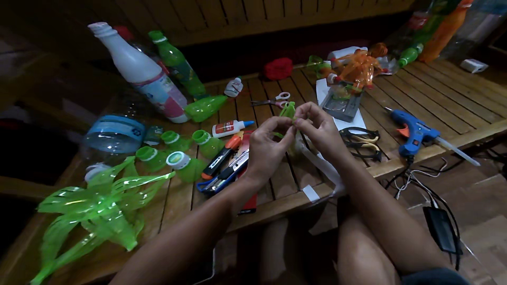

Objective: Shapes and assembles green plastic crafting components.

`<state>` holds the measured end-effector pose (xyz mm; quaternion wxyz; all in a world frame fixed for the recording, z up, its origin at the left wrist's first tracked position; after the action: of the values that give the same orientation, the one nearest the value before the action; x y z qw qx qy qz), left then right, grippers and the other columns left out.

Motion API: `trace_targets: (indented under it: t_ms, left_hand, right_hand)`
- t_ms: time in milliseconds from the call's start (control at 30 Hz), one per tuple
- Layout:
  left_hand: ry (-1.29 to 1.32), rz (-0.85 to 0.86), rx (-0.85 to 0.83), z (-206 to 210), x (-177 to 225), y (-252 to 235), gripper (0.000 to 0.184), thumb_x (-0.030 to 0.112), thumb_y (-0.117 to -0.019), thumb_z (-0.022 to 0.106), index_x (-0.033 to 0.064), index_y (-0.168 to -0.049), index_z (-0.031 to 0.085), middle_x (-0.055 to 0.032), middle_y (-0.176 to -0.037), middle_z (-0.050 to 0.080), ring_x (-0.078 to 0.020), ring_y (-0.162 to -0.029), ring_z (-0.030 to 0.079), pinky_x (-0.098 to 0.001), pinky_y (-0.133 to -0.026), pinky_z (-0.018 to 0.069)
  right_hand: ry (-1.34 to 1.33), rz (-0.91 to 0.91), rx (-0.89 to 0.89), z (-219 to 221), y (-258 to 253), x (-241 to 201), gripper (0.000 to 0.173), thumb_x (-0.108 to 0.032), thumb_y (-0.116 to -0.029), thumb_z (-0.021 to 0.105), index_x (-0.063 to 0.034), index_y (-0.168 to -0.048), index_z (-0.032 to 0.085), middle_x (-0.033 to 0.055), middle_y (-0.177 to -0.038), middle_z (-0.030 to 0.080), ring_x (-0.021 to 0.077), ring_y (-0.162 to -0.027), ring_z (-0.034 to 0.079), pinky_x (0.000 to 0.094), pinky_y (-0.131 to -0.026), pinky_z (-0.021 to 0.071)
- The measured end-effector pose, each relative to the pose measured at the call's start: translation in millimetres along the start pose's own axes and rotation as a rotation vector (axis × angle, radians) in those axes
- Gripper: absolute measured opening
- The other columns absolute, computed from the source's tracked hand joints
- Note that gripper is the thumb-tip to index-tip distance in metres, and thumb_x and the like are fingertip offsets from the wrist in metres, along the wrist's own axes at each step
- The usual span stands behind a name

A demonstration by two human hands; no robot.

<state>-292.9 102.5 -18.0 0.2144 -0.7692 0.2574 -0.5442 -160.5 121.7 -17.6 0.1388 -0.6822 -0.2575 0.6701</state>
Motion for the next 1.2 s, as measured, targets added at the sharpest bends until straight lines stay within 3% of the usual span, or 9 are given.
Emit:
trace_targets:
  t_ms: [400,600,800,1200]
  left_hand:
    - [-0.015,-0.008,-0.001,0.0,-1.1,0.2,0.013,0.007,-0.0962,0.069,0.0003,-0.108,0.068,-0.0038,-0.099,0.069,-0.0016,-0.083,0.066,-0.0162,-0.073,0.0552]
    - [0.0,-0.008,0.007,-0.2,-0.3,0.4,0.012,0.006,-0.0968,0.067,-0.0005,-0.107,0.068,-0.004,-0.098,0.069,-0.0004,-0.082,0.065,-0.0149,-0.072,0.0547]
    - [-0.008,-0.009,0.012,-0.1,0.2,0.5,0.012,0.006,-0.0964,0.068,-0.0012,-0.106,0.068,-0.0045,-0.098,0.069,-0.0007,-0.083,0.065,-0.015,-0.074,0.0544]
    - [-0.004,-0.011,0.017,0.9,1.1,1.6,0.011,0.004,-0.0951,0.069,-0.0014,-0.105,0.069,-0.0056,-0.1,0.069,-0.0012,-0.083,0.066,-0.0153,-0.072,0.0555]
  right_hand:
    - [0.006,-0.011,-0.003,-0.5,1.0,-0.6,0.01,-0.006,-0.0946,0.055,-0.007,-0.104,0.059,-0.0069,-0.088,0.059,-0.0023,-0.083,0.058,0.017,-0.077,0.0495]
    - [0.032,0.011,-0.004,-1.4,-0.2,1.4,0.018,-0.011,-0.0977,0.047,-0.0035,-0.106,0.061,-0.0042,-0.094,0.059,-0.0022,-0.086,0.057,0.0182,-0.08,0.0499]
    - [0.03,-0.019,-0.004,-0.4,1.1,-1.8,0.01,-0.01,-0.0958,0.054,-0.0057,-0.103,0.06,-0.0056,-0.092,0.059,-0.0032,-0.085,0.058,0.0163,-0.078,0.0498]
    - [0.068,-0.09,0.006,-1.8,1.0,-3.9,0.009,-0.007,-0.0932,0.053,-0.0062,-0.099,0.061,-0.0063,-0.091,0.059,-0.0041,-0.085,0.057,0.0162,-0.079,0.0486]
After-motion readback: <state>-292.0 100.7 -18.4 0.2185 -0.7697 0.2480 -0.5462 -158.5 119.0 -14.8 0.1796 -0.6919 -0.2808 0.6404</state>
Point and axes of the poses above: each hand's wrist, its own y-axis away from the middle knuckle, its own z-axis out of the palm, x = y × z, the point moved 8 cm from there along -y, towards the middle knuckle
